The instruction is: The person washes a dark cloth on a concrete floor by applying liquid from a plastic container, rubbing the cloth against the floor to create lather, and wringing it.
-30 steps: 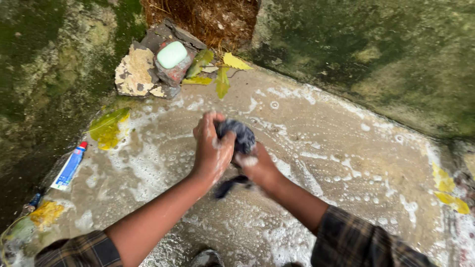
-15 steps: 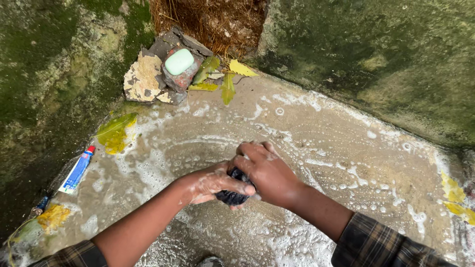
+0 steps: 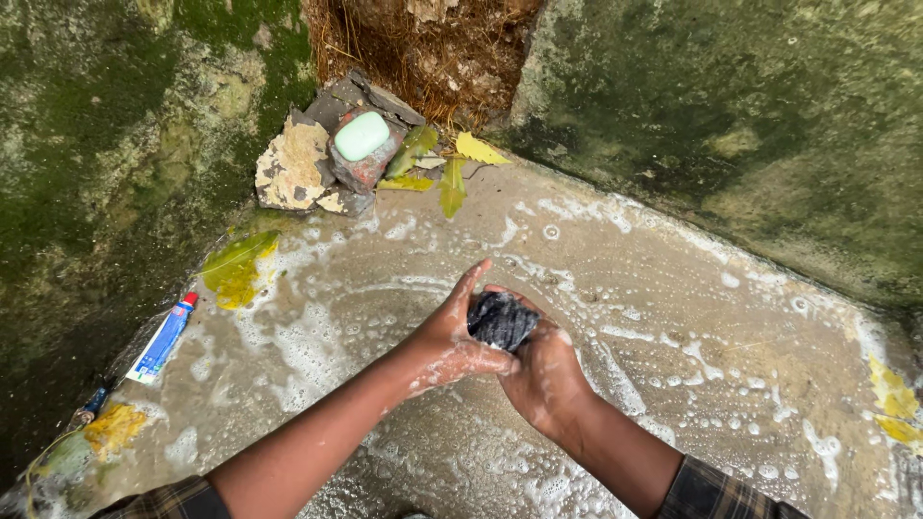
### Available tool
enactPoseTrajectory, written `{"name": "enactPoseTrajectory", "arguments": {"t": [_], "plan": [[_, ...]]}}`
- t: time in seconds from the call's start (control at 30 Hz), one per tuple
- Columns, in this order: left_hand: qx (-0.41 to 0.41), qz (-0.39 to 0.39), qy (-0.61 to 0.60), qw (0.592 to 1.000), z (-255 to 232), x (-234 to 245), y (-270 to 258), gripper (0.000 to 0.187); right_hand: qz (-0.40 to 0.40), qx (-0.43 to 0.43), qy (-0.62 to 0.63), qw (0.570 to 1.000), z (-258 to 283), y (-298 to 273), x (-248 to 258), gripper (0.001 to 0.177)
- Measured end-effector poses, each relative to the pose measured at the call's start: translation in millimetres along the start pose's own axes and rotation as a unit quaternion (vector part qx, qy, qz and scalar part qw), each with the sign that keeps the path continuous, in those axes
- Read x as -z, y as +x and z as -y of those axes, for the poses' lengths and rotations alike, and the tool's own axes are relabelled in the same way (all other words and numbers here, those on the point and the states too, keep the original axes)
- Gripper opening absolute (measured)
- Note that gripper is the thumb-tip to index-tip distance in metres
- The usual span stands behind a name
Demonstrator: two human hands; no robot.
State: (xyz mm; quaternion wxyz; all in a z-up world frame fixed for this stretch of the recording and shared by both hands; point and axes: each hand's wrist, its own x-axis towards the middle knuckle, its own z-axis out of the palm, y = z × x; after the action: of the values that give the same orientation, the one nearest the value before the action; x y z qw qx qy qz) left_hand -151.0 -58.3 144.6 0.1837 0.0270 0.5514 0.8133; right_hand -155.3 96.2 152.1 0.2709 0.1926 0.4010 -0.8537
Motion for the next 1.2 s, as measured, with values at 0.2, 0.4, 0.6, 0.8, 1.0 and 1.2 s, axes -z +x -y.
{"name": "enactPoseTrajectory", "arguments": {"t": [0.2,0.4,0.6,0.8,1.0,1.2], "plan": [[0.191,-0.050,-0.002,0.980,4.5,16.3,-1.4,0.059,0.087,-0.035,-0.225,0.970,28.4,-13.1,-21.1,0.074],[0.211,-0.036,-0.114,0.970,24.4,51.7,8.0,0.048,0.173,0.418,-0.793,0.408,36.9,-46.5,-41.7,0.108],[0.296,0.013,-0.041,0.954,27.6,50.8,0.6,0.033,0.269,0.360,-0.855,0.257,28.2,-30.4,-28.3,0.102],[0.202,0.057,0.321,0.923,5.0,6.2,-4.3,0.024,0.169,0.381,-0.876,0.242,14.3,-5.8,-4.0,0.063],[0.234,0.007,0.555,0.798,6.2,-12.3,-7.0,0.024,0.148,0.253,-0.852,0.433,7.1,3.0,13.3,0.029],[0.046,0.035,0.701,0.711,5.5,-16.9,-2.2,0.019,0.149,0.040,-0.741,0.653,5.7,36.2,41.1,0.022]]}}
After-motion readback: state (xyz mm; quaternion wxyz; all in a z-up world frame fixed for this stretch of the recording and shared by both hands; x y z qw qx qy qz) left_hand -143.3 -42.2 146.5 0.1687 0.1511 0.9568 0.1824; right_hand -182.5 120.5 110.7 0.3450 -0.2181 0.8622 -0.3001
